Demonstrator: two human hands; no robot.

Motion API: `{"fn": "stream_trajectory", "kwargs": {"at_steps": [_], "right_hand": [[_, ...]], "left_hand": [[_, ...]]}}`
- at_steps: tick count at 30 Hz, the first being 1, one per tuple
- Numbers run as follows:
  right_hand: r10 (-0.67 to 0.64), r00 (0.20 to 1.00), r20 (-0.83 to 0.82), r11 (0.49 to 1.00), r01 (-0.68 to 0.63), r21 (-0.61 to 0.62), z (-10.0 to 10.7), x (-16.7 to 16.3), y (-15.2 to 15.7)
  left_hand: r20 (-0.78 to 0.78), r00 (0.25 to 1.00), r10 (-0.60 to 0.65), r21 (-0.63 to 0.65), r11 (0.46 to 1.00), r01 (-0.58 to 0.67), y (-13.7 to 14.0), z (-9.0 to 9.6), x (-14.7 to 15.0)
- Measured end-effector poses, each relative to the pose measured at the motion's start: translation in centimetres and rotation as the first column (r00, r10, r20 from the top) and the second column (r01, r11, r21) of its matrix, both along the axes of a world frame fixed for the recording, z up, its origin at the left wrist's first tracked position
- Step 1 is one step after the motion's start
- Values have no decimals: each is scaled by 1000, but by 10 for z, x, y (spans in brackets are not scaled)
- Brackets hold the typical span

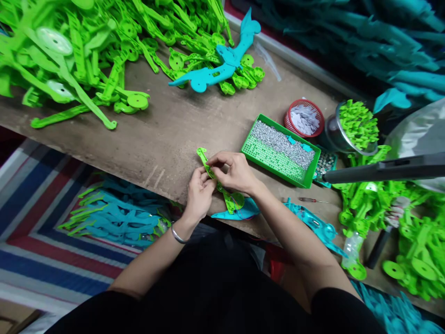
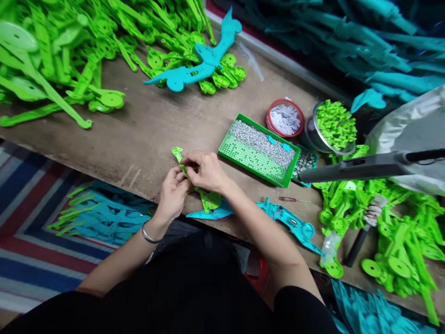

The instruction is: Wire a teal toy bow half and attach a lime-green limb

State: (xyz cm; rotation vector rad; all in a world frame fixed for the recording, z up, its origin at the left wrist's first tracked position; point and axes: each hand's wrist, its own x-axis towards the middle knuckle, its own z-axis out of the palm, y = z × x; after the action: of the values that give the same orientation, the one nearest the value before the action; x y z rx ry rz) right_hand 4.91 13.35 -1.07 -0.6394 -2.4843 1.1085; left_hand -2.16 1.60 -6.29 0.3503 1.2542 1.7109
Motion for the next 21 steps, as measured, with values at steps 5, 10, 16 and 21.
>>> {"fn": "stream_trajectory", "kwargs": {"at_steps": [5, 10, 16, 21], "right_hand": [[-38, 999, 25, 999, 38, 6, 0, -4, -4], [-75, 997, 34, 997, 74, 24, -1, -10, -7], [-39, 998, 40, 996, 36, 76, 1, -6, -9], [-21, 1000, 16, 996, 20, 90, -2, -3, -10]], "left_hand": [[-26, 1000, 7, 21, 1000, -6, 0, -1, 0], [-20, 1000, 9, 28, 1000, -9, -1, -1, 0], [-3, 1000, 19, 35, 999, -19, -1, -4, 0], [3, 1000, 21, 40, 999, -21, 0, -5, 0]]}}
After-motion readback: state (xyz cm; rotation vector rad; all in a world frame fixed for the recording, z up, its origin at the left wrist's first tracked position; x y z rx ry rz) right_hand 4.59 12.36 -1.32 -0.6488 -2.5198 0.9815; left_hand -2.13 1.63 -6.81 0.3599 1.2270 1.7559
